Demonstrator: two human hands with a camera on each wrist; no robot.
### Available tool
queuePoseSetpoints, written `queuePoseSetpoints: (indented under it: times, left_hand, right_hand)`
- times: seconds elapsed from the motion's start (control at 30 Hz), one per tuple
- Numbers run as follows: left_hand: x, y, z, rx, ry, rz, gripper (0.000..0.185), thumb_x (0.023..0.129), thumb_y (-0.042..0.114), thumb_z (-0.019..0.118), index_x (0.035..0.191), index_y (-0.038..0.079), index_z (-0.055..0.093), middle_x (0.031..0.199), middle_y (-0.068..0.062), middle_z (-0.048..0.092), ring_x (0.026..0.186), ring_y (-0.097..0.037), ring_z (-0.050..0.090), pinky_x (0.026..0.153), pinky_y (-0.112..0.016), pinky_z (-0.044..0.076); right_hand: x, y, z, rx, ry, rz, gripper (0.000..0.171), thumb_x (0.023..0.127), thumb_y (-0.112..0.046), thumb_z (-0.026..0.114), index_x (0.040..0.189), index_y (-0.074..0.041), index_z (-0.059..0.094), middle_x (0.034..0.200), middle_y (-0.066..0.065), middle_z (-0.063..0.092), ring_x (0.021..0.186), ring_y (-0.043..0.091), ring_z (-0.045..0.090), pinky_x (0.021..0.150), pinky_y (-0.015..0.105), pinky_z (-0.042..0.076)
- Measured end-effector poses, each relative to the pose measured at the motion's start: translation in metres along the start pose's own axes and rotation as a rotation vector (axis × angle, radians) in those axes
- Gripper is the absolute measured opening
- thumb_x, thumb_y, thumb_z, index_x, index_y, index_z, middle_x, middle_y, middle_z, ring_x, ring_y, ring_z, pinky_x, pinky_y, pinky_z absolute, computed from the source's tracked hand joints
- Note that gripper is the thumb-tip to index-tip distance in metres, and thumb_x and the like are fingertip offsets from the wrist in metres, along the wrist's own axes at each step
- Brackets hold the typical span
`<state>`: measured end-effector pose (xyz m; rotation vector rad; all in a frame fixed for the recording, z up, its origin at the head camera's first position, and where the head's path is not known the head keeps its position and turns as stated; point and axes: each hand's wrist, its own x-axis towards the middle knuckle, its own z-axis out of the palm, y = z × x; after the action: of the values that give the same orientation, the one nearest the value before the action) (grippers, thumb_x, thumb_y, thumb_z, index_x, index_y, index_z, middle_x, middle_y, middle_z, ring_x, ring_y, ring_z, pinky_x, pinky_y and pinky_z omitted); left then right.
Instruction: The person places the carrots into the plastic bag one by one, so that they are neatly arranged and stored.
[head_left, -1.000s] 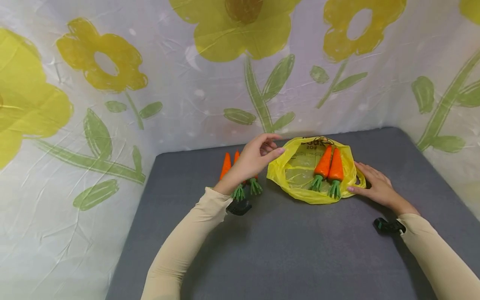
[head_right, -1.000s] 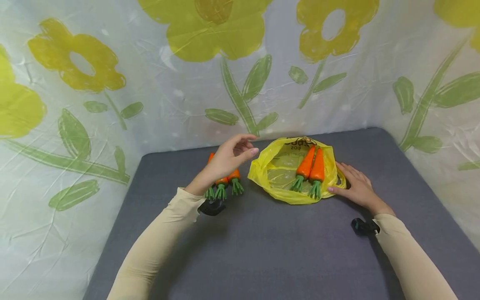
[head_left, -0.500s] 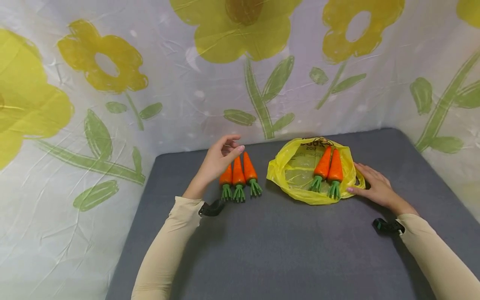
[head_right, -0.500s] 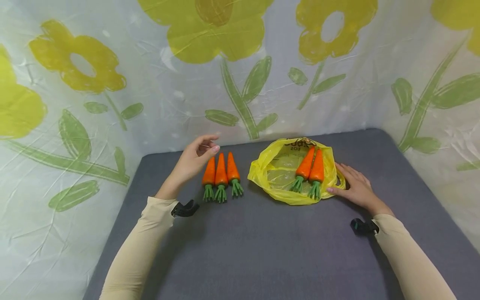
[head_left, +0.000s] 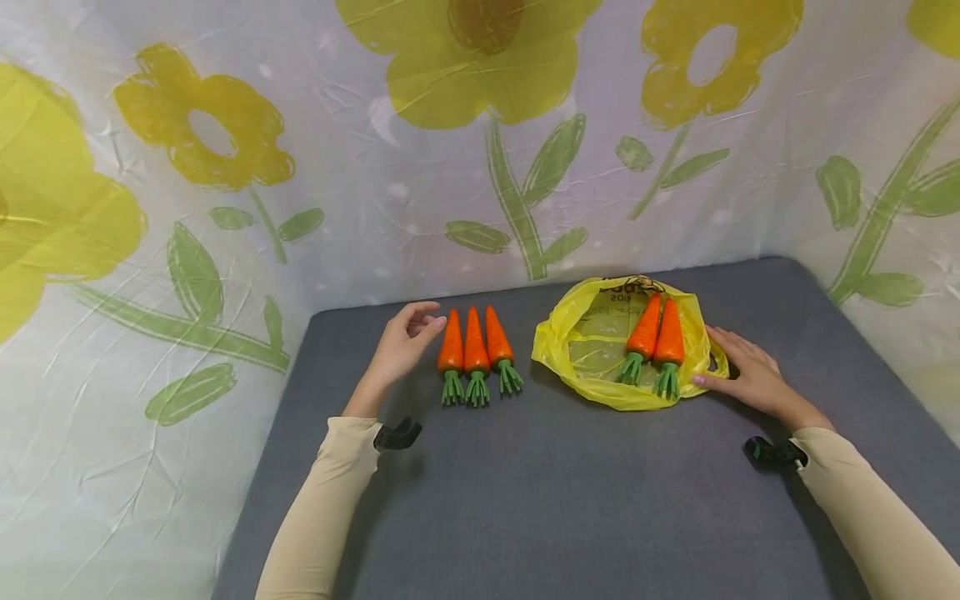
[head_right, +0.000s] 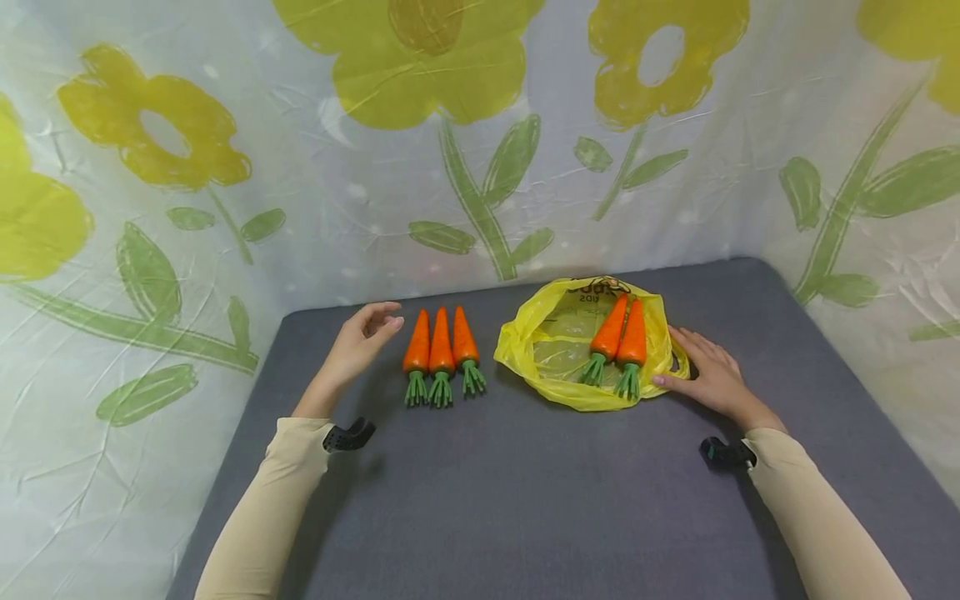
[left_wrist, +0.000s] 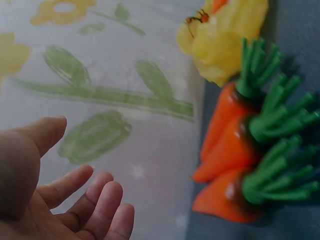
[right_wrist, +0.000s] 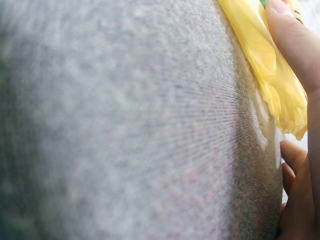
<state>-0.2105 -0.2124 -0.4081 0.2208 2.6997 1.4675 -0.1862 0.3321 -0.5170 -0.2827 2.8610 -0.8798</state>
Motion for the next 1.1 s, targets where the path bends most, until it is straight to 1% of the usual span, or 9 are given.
queuePoseSetpoints:
  times: [0.13,0.23,0.5,0.7,0.8,0.9,1.0,1.1]
  left_hand:
    - [-0.002,-0.015,0.001,0.015,0.005,-0.036,0.050,0.100,0.044,0.056,0.142,0.016,0.051,0.131,-0.016,0.057,0.117,-0.033,0.056,0.098,-0.048,0.047]
    - [-0.002,-0.025,0.002,0.022,0.005,-0.050,0.052,0.100,0.044,0.056,0.143,0.016,0.050,0.132,-0.017,0.057,0.116,-0.033,0.056,0.096,-0.046,0.048]
    - [0.004,-0.047,0.010,0.002,0.009,-0.077,0.052,0.100,0.043,0.056,0.142,0.014,0.050,0.128,-0.018,0.058,0.110,-0.033,0.056,0.092,-0.043,0.046]
    - [0.007,-0.060,0.019,0.010,0.010,-0.102,0.052,0.100,0.042,0.056,0.143,0.013,0.049,0.127,-0.017,0.059,0.110,-0.031,0.058,0.085,-0.036,0.049]
    - [0.008,-0.065,0.023,-0.001,0.017,-0.120,0.053,0.100,0.040,0.057,0.143,0.010,0.049,0.125,-0.017,0.061,0.104,-0.033,0.060,0.077,-0.032,0.049]
    - [0.009,-0.071,0.028,-0.006,0.011,-0.132,0.053,0.100,0.037,0.057,0.143,0.007,0.048,0.122,-0.018,0.061,0.100,-0.032,0.060,0.072,-0.029,0.048]
    - [0.010,-0.075,0.031,0.005,0.007,-0.139,0.053,0.100,0.036,0.057,0.143,0.007,0.049,0.120,-0.018,0.061,0.099,-0.029,0.060,0.072,-0.027,0.047]
    - [0.010,-0.079,0.034,0.015,-0.004,-0.150,0.052,0.100,0.037,0.057,0.143,0.007,0.048,0.119,-0.019,0.061,0.099,-0.029,0.061,0.075,-0.030,0.048]
  right_hand:
    - [-0.001,-0.002,-0.001,0.008,-0.002,-0.002,0.097,0.091,-0.048,0.067,0.161,-0.019,0.007,0.163,0.027,0.014,0.148,0.053,0.009,0.108,0.075,0.004]
    - [-0.001,-0.003,-0.001,0.006,-0.002,-0.006,0.097,0.091,-0.048,0.067,0.161,-0.020,0.007,0.163,0.026,0.014,0.148,0.053,0.009,0.108,0.075,0.004]
    - [0.000,-0.001,-0.001,0.008,-0.003,-0.001,0.097,0.090,-0.049,0.067,0.161,-0.021,0.006,0.164,0.026,0.013,0.148,0.053,0.008,0.108,0.075,0.004]
    - [0.000,0.000,-0.001,0.008,-0.001,-0.005,0.097,0.090,-0.048,0.067,0.161,-0.020,0.006,0.164,0.026,0.013,0.148,0.053,0.008,0.108,0.075,0.004]
    - [0.000,0.001,-0.001,0.007,-0.003,-0.004,0.097,0.090,-0.048,0.067,0.161,-0.020,0.006,0.164,0.026,0.013,0.148,0.053,0.009,0.109,0.075,0.004]
    - [0.001,0.001,0.000,0.002,-0.005,0.003,0.098,0.090,-0.049,0.066,0.161,-0.021,0.006,0.164,0.025,0.013,0.148,0.052,0.008,0.109,0.075,0.004]
    - [0.001,0.002,0.000,-0.006,-0.005,0.007,0.098,0.090,-0.050,0.066,0.161,-0.021,0.006,0.164,0.025,0.013,0.148,0.052,0.009,0.108,0.075,0.005]
    - [0.001,0.002,0.000,-0.008,-0.003,0.006,0.098,0.090,-0.050,0.066,0.161,-0.021,0.006,0.164,0.026,0.013,0.148,0.053,0.009,0.107,0.076,0.005]
